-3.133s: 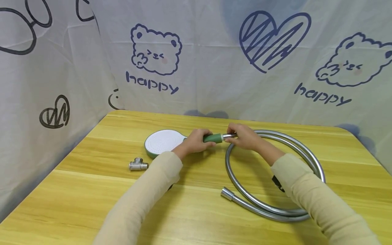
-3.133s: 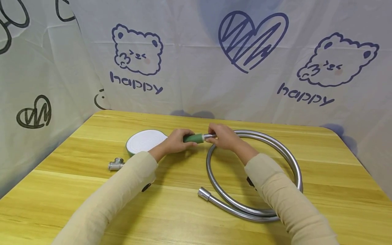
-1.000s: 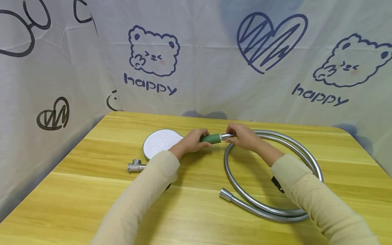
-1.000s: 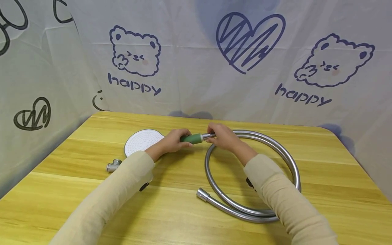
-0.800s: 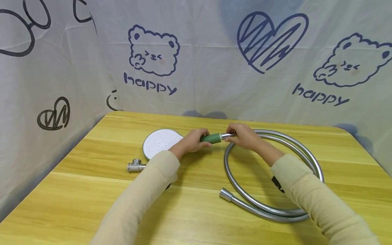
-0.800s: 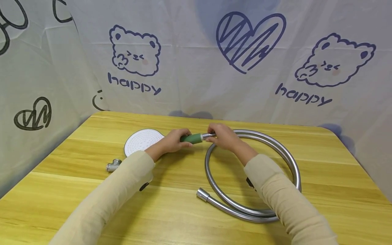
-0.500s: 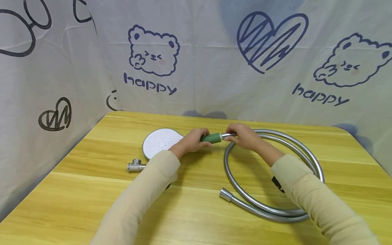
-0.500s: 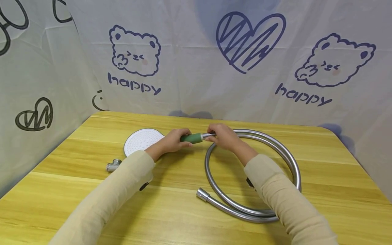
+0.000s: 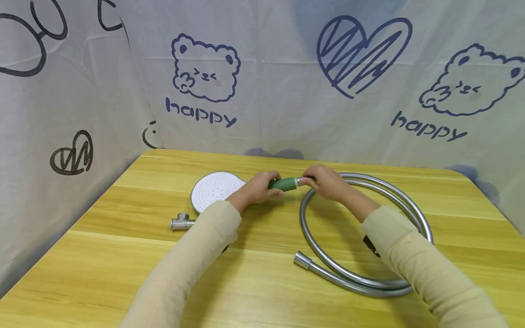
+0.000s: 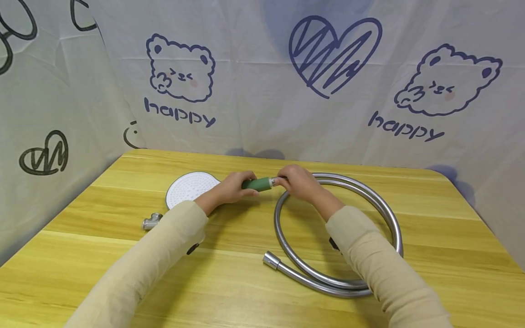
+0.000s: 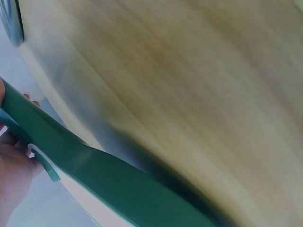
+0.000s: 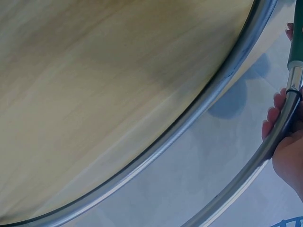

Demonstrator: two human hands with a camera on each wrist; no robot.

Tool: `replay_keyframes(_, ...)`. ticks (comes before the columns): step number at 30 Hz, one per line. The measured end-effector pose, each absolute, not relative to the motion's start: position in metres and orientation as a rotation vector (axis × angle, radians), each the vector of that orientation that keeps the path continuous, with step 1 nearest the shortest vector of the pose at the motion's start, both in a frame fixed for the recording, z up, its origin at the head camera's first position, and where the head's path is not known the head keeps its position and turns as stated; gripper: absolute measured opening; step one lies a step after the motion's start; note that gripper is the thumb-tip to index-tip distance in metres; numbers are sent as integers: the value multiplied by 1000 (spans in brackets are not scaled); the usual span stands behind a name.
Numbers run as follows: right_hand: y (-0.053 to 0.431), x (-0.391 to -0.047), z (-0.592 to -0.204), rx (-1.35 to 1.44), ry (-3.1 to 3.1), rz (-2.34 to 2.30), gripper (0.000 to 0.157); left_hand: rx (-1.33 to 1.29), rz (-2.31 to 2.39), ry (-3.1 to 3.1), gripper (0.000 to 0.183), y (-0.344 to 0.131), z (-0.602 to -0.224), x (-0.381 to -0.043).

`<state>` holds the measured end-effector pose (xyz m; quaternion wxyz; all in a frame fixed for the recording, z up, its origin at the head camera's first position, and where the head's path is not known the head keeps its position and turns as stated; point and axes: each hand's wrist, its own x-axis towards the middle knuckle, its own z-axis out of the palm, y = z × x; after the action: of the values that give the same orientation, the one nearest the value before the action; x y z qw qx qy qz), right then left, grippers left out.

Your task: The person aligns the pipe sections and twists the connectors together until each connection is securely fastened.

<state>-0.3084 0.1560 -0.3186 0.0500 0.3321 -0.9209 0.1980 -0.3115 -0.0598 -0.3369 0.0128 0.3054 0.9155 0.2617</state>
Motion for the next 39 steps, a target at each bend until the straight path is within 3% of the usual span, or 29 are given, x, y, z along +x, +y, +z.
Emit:
replay_keyframes(7,158,-308,-319,984,-2872,629,38,976,815,2850,30,-59,-339,-313)
replay_keyframes(15,158,-308,-319,988,-2829,661,20,989,823,2861,31,-59,-340,-314)
replay_keyframes(39,159,-308,-319,989,-2810,617,15,976,819,2842,30,-59,-339,-313)
